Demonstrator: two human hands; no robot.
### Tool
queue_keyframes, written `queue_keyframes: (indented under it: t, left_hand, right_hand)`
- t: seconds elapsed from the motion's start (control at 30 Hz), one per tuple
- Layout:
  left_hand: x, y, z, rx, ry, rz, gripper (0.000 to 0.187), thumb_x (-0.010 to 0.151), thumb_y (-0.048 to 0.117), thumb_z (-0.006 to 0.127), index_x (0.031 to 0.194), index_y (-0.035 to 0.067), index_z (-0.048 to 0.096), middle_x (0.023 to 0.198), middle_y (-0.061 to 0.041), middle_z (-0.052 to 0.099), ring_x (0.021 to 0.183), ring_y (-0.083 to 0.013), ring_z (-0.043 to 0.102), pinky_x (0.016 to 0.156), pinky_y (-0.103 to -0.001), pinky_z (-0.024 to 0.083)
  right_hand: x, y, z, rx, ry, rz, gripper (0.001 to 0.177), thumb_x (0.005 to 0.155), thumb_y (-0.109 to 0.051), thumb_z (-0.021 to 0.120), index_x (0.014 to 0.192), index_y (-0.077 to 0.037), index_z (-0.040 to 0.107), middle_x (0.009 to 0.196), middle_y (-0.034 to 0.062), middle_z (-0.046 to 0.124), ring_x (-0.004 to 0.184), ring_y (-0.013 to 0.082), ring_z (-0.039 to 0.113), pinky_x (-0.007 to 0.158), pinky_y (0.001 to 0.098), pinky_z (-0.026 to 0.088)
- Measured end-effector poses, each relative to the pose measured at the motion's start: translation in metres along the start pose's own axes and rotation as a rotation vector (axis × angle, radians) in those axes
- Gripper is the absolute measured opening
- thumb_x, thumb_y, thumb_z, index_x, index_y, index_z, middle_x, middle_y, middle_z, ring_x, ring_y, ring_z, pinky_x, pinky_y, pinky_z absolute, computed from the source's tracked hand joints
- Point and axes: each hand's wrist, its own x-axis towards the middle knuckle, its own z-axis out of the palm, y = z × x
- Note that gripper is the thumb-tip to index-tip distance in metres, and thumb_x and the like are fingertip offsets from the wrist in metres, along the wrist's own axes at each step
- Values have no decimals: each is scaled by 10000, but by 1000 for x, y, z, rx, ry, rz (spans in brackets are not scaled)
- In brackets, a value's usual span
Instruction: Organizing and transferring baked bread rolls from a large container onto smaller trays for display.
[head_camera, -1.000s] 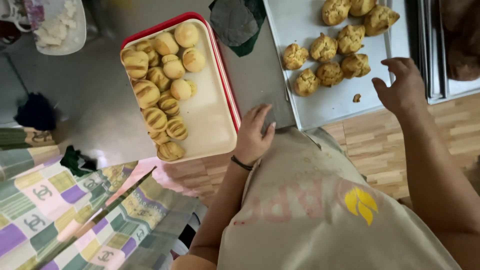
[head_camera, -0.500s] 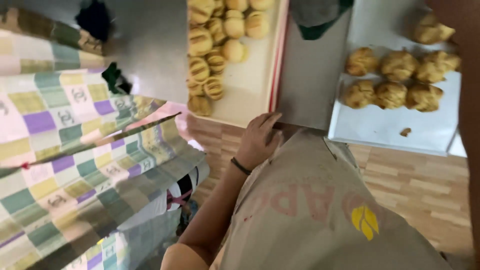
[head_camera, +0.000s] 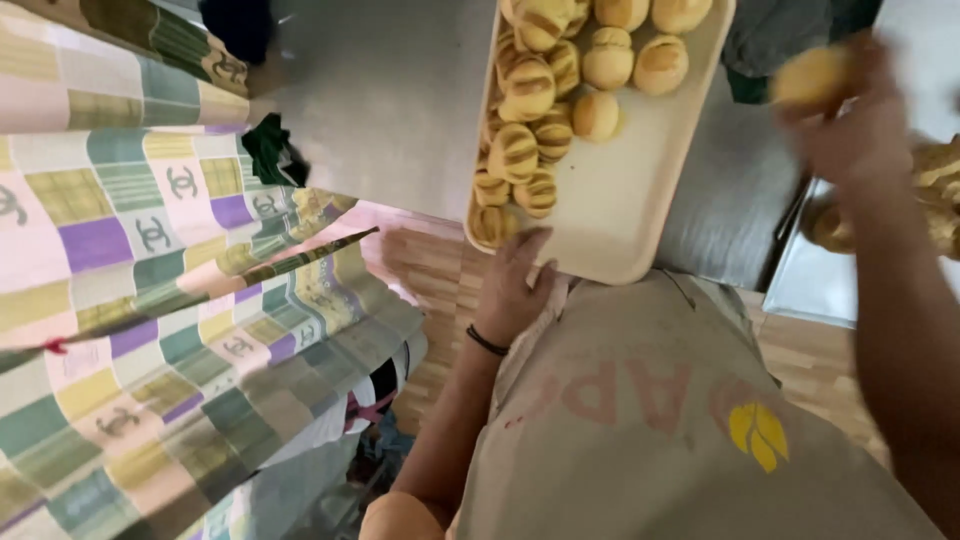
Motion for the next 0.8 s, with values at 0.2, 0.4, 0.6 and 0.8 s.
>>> queue_keyframes:
  t: [0.2,0.4,0.6,0.8]
  left_hand:
    - [35,-45,-68,53,-3,-15,425,938,83,566,1357,10,575,1292,-213,634,1163,-407,624,981,-508,527]
    - [49,-81,-103,65,88,36,339,1027,131,573,1345,13,577,1284,-192,637,1170,-359,650,972,-460,579]
    - [53,-86,-98,7,33,-1,358,1034,182,567,1346,8,587,1300,-182,635,1189,-349,647,998,-453,568]
    - [55,-87,-89,-72,-71,-22,426,974,99,549,1383,-22,564,1333,-202,623,1259,-359,596,1096,-470,518]
  right_hand:
    - [-15,-149,39,165,-312,89,781,876,-295,852,1483,37,487,1324,264,569,1163,459,566,900,549,469]
    - [-12,-179,63,92,-286,79,721,829,-117,813,1459,21,489,1382,222,425,1118,505,552,790,608,550]
    - [-9,-181,78,-18,-237,66,788,848,-152,836,1484,16,403,1348,265,480,1176,486,510,1026,567,431]
    - [-14,-183,81,-165,-43,-42,767,802,-155,876,1466,-4,524,1303,263,508,1164,457,514,977,569,411]
